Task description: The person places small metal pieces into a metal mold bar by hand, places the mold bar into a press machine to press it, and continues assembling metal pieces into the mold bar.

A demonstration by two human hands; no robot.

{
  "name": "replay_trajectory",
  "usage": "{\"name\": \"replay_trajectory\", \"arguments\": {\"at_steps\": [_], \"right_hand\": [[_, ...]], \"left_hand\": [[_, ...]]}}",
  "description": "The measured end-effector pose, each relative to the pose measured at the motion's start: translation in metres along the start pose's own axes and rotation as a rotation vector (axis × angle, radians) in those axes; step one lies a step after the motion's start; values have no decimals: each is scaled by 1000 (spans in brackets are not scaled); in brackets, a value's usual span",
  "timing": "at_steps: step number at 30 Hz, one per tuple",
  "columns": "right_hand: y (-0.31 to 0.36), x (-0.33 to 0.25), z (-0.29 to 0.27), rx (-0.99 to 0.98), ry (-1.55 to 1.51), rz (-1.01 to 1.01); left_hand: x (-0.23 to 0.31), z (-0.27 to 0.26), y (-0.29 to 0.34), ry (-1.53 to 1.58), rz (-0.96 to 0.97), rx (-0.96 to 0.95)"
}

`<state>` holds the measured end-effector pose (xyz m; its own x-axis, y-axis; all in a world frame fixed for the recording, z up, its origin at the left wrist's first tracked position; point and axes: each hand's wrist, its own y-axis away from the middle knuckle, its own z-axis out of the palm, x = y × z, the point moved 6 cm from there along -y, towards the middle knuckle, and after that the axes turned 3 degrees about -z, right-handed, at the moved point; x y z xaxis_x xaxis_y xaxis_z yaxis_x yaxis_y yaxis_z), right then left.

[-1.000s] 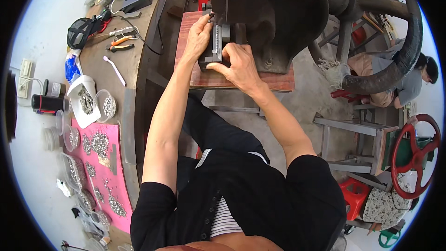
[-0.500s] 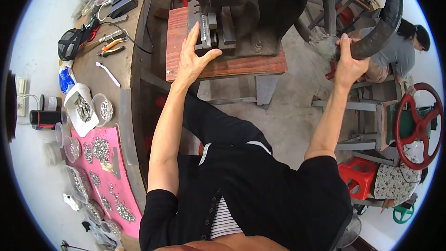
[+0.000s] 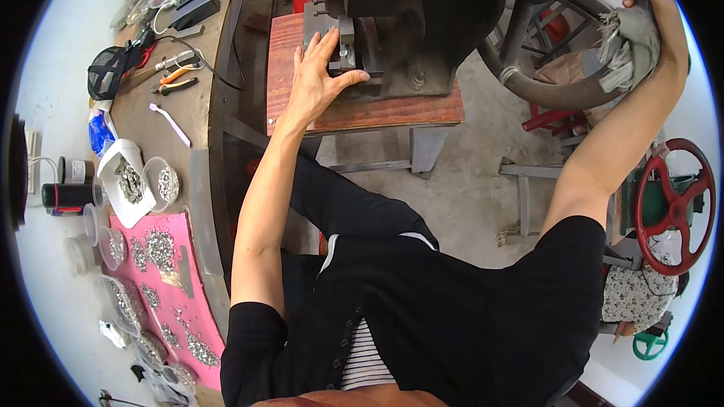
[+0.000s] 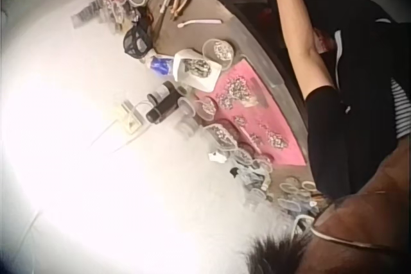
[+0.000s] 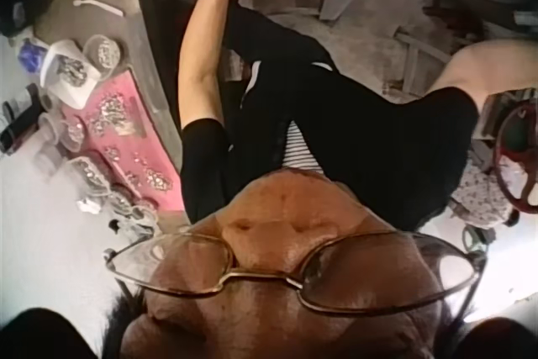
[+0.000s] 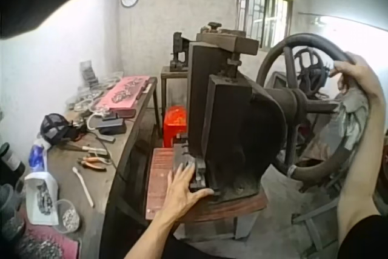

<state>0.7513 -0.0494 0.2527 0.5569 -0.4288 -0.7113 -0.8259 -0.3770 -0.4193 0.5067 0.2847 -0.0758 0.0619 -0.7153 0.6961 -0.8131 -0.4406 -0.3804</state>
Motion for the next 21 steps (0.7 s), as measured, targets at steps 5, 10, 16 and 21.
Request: {"name": "replay_trajectory", "arguments": {"at_steps": [5,10,16,21], "right_hand": [[-31,17,-13,-22,31,76],[8,7,2,23,-216,-72],[130,25,55,526,-108,-234],[65,32,4,139,97,-245]], "left_hand": [[-4,3,-6,9,-6,5],[-4,3,-6,23,-12,13],[-5,2,-7,29,-9,6],[-4,-1,4,34,20,-12]]}}
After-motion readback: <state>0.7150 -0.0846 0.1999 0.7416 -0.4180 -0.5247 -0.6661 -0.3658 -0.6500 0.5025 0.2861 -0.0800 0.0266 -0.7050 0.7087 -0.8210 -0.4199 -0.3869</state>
